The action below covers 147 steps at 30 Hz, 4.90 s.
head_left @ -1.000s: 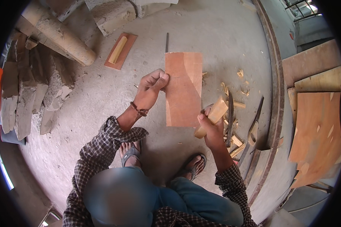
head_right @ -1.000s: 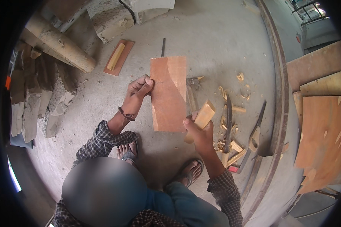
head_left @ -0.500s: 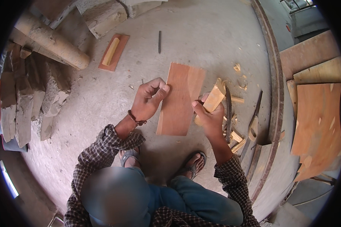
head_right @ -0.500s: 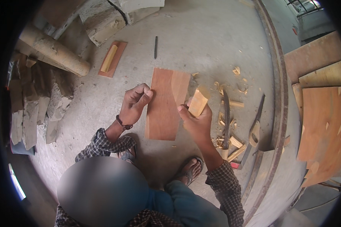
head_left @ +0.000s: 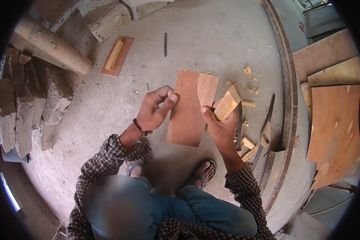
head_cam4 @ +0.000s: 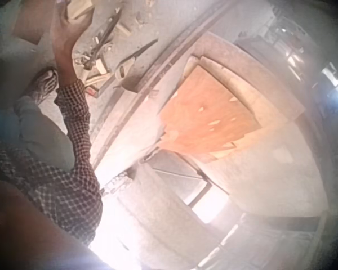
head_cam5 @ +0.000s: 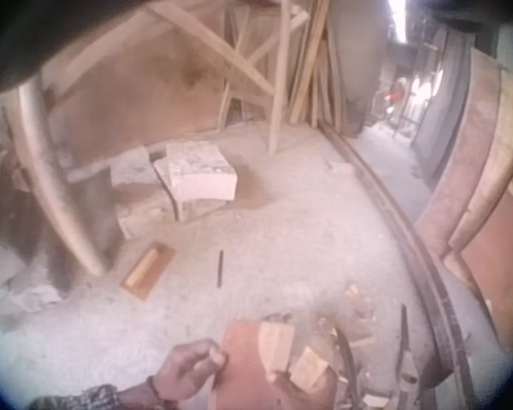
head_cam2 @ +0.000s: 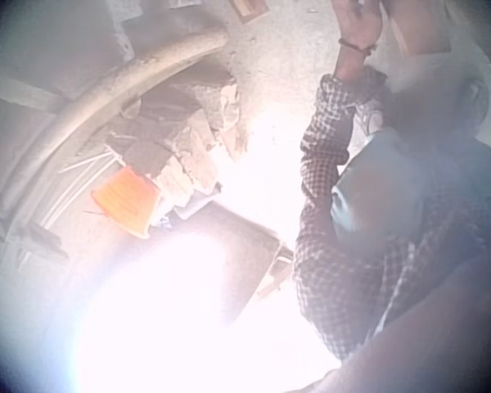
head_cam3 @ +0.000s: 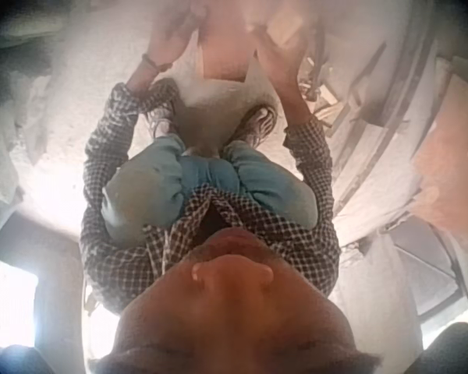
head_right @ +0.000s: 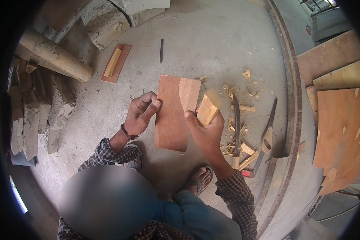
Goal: The person hammers a nail into a small wooden block, then uses a hand saw to cut the block. They sand the cut edges with sandpaper and inspect the finished piece.
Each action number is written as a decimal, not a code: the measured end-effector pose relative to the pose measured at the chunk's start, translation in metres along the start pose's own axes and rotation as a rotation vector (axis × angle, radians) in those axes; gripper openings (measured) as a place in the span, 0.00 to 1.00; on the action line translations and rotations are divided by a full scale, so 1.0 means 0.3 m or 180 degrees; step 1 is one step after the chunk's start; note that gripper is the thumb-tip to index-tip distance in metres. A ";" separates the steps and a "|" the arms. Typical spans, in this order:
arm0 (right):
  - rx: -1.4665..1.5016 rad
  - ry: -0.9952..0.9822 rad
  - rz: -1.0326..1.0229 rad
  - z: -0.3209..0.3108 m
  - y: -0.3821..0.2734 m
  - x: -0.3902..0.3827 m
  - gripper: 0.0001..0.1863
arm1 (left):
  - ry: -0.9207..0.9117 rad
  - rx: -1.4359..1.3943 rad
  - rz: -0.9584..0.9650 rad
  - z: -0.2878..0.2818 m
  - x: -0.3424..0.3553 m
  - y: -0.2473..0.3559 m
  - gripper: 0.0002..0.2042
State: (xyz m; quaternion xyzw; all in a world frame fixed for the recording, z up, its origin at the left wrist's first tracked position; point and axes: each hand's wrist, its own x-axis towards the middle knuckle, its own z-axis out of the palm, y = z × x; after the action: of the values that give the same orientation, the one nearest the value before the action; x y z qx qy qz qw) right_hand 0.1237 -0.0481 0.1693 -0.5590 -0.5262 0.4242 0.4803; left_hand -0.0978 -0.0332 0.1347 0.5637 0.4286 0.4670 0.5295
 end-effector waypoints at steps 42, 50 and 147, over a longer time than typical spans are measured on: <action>-0.0933 -0.0430 -0.0081 0.048 0.104 -0.031 0.27 | -0.0279 -0.0385 -0.0156 0.199 -0.140 -0.119 0.27; -0.0258 -0.0867 0.0530 -0.011 0.136 -0.009 0.24 | -0.0735 -0.0889 -0.1147 0.130 -0.091 -0.072 0.30; -0.3159 -0.0032 -0.2796 0.024 0.118 -0.123 0.15 | 0.0615 -0.2909 -0.1113 0.053 -0.250 -0.248 0.26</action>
State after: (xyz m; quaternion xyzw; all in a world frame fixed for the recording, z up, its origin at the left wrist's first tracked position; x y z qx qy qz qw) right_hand 0.1198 -0.0836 0.1319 -0.4454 -0.8404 -0.1012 0.2916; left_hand -0.0962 -0.1043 0.0550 0.1478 0.3154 0.5615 0.7506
